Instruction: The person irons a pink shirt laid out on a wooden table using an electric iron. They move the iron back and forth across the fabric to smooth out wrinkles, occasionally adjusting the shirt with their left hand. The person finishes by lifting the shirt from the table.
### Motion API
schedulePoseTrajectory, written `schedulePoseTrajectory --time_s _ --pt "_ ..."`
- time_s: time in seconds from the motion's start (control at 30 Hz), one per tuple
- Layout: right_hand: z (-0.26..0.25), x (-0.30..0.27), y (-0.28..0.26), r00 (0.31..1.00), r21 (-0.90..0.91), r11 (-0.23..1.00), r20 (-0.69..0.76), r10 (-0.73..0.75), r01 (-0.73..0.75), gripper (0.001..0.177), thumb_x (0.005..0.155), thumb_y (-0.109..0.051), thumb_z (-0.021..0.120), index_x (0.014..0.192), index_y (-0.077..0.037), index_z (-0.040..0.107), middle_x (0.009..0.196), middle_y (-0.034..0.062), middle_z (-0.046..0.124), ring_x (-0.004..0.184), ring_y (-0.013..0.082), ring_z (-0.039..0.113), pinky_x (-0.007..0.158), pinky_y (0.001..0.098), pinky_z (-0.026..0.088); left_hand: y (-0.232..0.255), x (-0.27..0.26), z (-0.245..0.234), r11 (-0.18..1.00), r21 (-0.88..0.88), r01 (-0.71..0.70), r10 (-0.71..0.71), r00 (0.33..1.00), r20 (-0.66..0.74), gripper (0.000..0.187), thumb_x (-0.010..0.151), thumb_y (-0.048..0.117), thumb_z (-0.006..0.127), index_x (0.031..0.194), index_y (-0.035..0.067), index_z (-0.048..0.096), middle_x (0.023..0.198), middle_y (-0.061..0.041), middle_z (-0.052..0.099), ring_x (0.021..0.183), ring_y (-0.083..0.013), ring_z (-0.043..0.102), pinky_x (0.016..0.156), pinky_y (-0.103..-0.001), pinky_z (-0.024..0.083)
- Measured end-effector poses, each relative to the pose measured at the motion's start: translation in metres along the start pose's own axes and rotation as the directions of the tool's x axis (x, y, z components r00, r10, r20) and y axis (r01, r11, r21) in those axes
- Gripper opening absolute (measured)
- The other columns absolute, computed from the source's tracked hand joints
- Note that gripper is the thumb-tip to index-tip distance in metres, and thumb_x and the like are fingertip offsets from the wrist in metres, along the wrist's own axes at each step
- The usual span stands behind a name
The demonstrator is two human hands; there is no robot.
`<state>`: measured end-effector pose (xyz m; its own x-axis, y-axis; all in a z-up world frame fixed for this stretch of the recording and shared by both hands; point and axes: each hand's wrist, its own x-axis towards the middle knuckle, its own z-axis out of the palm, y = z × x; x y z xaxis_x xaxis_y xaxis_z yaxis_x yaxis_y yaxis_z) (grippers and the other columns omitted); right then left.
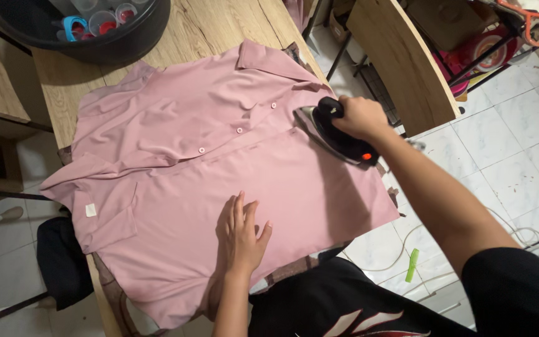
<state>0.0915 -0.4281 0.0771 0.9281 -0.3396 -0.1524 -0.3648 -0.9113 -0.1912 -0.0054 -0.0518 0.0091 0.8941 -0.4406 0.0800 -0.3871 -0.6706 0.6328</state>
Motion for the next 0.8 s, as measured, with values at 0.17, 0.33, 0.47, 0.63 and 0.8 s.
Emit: schedulePoseTrajectory --time_s 0.17,0.33,0.47,0.63,0.8 --pt "0.021 0.006 -0.013 0.975 0.091 0.977 -0.093 0.2 -0.192 0.041 0.081 -0.032 0.07 0.11 -0.003 0.068 0.101 0.0221 0.074 0.098 0.0407 0.071 0.085 0.0509 0.056 -0.001 0.004 0.003 0.998 -0.056 -0.008 0.008 1.0 0.006 0.058 0.087 0.028 0.071 0.139 0.007 0.055 0.163 -0.017 0.027 0.152 -0.0402 0.021 0.119 -0.052 0.024" --pt "0.026 -0.003 -0.002 0.957 0.077 0.957 -0.052 0.285 -0.28 0.044 0.08 -0.032 0.072 0.112 -0.002 0.067 0.104 0.0225 0.074 0.1 0.0403 0.071 0.086 0.0503 0.056 0.002 0.004 0.007 0.997 -0.078 -0.028 0.03 0.999 0.015 0.058 0.087 0.027 0.072 0.139 0.007 0.055 0.163 -0.017 0.027 0.151 -0.0409 0.021 0.119 -0.052 0.025" --pt "0.026 -0.031 0.014 0.941 0.076 0.941 -0.049 0.334 -0.33 0.044 0.08 -0.034 0.073 0.111 -0.002 0.067 0.105 0.0222 0.074 0.1 0.0399 0.071 0.085 0.051 0.056 0.002 0.004 0.002 0.994 -0.104 -0.027 0.029 0.999 0.021 0.059 0.086 0.026 0.072 0.139 0.008 0.055 0.163 -0.016 0.028 0.15 -0.0412 0.022 0.117 -0.051 0.027" --pt "0.027 -0.103 0.041 0.923 0.04 0.922 -0.004 0.385 -0.385 0.045 0.08 -0.034 0.072 0.11 -0.001 0.065 0.1 0.0243 0.074 0.095 0.0422 0.072 0.083 0.0519 0.056 0.001 0.005 -0.001 0.995 -0.049 -0.09 0.091 0.995 0.027 0.057 0.086 0.027 0.073 0.137 0.008 0.056 0.162 -0.016 0.029 0.15 -0.0413 0.024 0.118 -0.053 0.026" --pt "0.033 -0.185 0.058 0.891 0.051 0.89 -0.001 0.454 -0.453 0.041 0.082 -0.035 0.069 0.104 -0.001 0.065 0.091 0.0254 0.074 0.088 0.0432 0.072 0.078 0.053 0.057 0.005 0.013 0.003 0.988 -0.045 -0.146 0.149 0.985 0.084 0.058 0.085 0.028 0.073 0.137 0.01 0.056 0.162 -0.016 0.03 0.149 -0.0419 0.025 0.118 -0.054 0.026"
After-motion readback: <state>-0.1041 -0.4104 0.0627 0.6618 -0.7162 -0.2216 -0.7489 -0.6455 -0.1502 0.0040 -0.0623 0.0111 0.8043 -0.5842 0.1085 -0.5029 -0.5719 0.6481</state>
